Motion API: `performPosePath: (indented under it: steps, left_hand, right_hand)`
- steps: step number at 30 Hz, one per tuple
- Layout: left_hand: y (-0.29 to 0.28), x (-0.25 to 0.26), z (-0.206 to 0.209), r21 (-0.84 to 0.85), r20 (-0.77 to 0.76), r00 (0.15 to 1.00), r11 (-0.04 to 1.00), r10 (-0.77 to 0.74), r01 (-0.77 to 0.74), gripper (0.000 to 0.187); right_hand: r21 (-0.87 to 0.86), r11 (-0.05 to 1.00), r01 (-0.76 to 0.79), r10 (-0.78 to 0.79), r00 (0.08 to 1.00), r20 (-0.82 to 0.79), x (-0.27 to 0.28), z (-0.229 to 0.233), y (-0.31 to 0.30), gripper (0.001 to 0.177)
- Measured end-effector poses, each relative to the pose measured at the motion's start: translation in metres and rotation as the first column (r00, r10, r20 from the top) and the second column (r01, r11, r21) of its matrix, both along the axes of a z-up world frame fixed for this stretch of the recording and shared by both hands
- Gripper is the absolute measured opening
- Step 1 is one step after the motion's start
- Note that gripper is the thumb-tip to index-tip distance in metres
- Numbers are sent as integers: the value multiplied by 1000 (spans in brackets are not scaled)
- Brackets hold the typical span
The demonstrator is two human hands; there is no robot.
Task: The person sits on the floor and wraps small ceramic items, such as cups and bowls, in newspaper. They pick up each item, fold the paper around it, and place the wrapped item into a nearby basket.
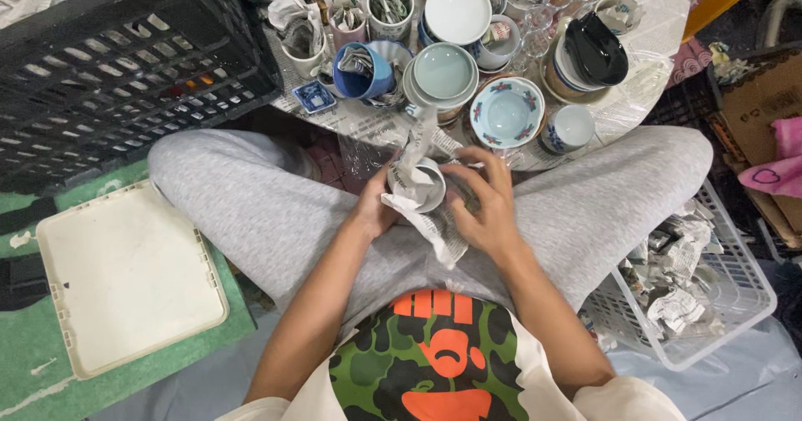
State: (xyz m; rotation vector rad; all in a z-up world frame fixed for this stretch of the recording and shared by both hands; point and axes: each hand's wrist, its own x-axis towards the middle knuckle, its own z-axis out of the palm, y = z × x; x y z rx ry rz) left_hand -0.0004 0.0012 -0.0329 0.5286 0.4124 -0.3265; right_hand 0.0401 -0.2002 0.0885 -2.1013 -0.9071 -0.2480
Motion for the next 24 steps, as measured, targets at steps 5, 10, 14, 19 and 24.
performPosePath:
  steps: [5,10,14,19,24]
  left_hand:
    - [-1,3,8,50,47,998,998,34,-37,55]
    - [-5,4,12,81,89,995,996,36,-43,52]
    - [-6,7,19,116,39,999,993,32,-36,51]
    - [-6,6,23,103,80,995,993,53,-61,48]
    - [-3,3,21,145,143,987,985,74,-95,47]
  right_hand:
    - [-82,994,75,-77,997,-11,0,2,8,37]
    - [-108,985,137,-135,991,21,3,-6,8,19]
    - [-87,974,211,-210,978,20,9,-10,4,21]
    - [-92,944,318,-314,948,58,12,-13,-3,19]
    - [-62,925,374,-373,927,39,17,-14,-11,21]
